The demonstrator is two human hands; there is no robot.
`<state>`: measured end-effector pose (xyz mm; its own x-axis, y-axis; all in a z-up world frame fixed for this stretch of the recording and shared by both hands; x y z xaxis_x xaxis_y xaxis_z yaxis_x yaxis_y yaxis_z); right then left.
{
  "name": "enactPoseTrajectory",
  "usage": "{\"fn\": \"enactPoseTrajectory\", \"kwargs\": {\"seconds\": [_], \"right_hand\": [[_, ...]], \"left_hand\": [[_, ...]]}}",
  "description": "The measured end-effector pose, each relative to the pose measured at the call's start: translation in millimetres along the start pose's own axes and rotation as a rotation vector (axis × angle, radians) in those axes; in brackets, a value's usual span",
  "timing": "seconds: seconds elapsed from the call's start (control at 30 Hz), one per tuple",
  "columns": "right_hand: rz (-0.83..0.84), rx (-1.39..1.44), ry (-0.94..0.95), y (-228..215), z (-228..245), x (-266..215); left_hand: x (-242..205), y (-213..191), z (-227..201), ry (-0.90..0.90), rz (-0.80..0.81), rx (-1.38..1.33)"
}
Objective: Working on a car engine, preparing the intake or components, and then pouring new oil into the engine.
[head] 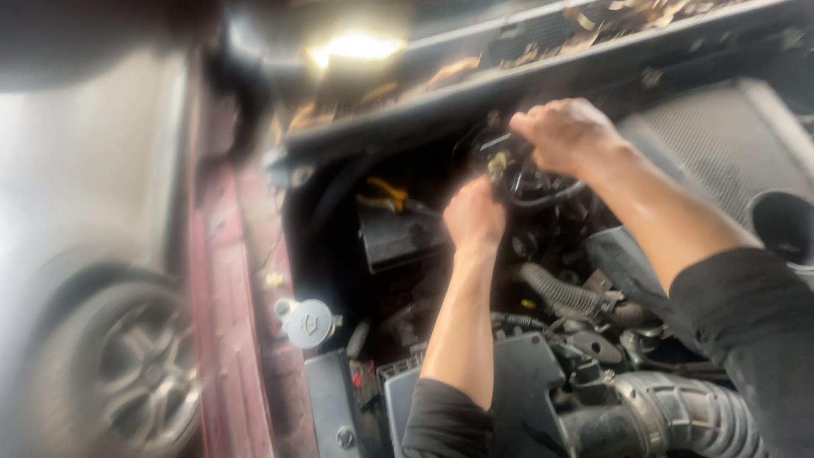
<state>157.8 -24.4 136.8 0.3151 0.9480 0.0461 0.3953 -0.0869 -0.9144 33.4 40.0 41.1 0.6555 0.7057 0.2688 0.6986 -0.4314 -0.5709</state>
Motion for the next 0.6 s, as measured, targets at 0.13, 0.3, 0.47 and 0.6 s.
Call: {"fn": "enactPoseTrajectory", "kwargs": {"seconds": [0.13, 0.3, 0.47, 0.6], "right_hand": [[0.044, 0.394, 0.031, 0.0, -7.9, -14.0], [0.012, 0.496, 0.075, 10.4, -19.7, -34.6], [-0.016, 0.524, 0.105, 14.4, -22.6, -31.6], [-0.05, 0.545, 0.108, 13.4, -19.9, -32.4]], "left_hand": [[-1.9, -10.0, -7.3, -0.028, 0.011, -0.066], [-1.1, -8.3, -5.7, -0.011, 0.003, -0.032], [0.3, -4.2, -2.1, -0.026, 0.012, -0.011], [-0.8, -4.9, -2.4, -0.013, 0.001, -0.029]]}}
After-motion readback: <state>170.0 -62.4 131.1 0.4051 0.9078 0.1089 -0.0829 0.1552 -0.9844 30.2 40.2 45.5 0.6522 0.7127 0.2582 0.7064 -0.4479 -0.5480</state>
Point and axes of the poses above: each hand's wrist, its own x-axis towards the middle knuckle, its own y-axis out of the palm, z = x × y, the point moved 5 cm from there along x, towards the middle knuckle, and after that the axes turned 7 degrees about -x, right-handed, at the moved point
